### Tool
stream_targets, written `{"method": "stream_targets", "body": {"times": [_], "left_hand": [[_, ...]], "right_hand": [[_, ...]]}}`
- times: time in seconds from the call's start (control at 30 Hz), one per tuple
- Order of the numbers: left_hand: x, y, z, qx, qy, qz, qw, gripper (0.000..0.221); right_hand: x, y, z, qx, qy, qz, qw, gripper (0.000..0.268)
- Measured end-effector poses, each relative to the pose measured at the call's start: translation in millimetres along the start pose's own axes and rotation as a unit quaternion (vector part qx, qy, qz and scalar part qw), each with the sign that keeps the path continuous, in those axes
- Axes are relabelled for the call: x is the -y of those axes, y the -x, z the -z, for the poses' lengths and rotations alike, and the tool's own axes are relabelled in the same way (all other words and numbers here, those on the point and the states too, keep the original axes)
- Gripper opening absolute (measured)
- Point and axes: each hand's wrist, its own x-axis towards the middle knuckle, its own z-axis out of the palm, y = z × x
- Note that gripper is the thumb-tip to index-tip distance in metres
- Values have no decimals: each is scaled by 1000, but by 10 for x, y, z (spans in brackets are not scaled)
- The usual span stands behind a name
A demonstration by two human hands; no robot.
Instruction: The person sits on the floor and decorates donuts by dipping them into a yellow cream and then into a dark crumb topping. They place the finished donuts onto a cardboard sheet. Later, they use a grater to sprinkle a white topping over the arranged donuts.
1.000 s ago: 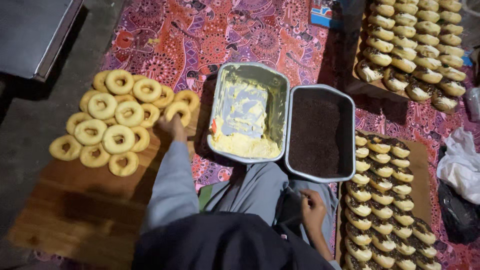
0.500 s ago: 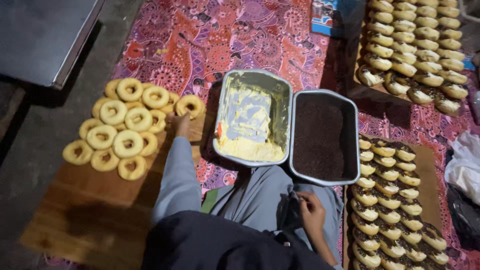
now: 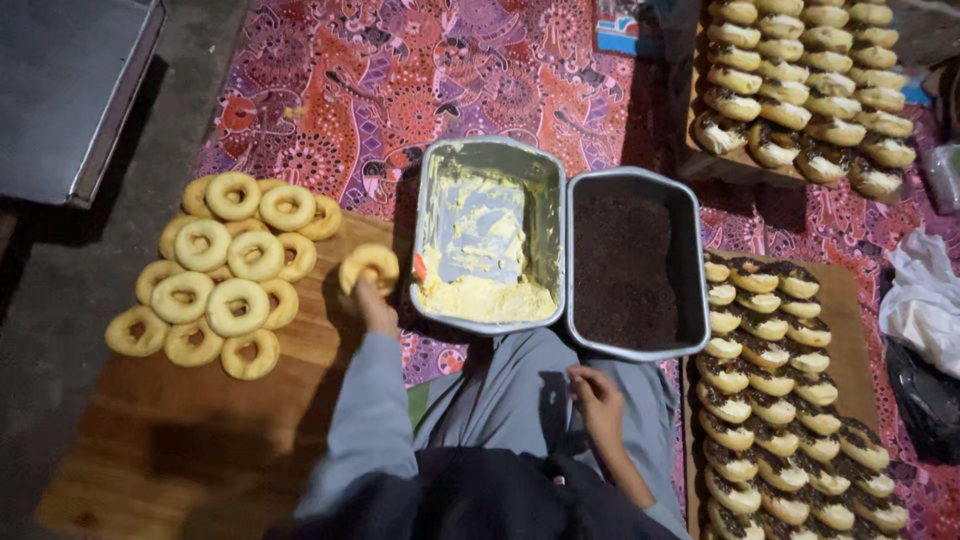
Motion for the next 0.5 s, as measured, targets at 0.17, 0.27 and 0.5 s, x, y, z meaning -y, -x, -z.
{"method": "stream_targets", "body": {"times": [0.17, 0.27, 0.5], "left_hand": [[-119, 1201, 941, 74, 103, 92, 988, 46], [-205, 2090, 1282, 155, 110, 200, 961, 58], [-586, 2983, 1135, 226, -79, 99, 966, 38]], "right_hand": [[420, 26, -517, 142, -152, -103, 973, 32], [571, 137, -726, 239, -245, -244, 907, 61], [440, 48, -964, 230, -38, 53, 971, 40]]}}
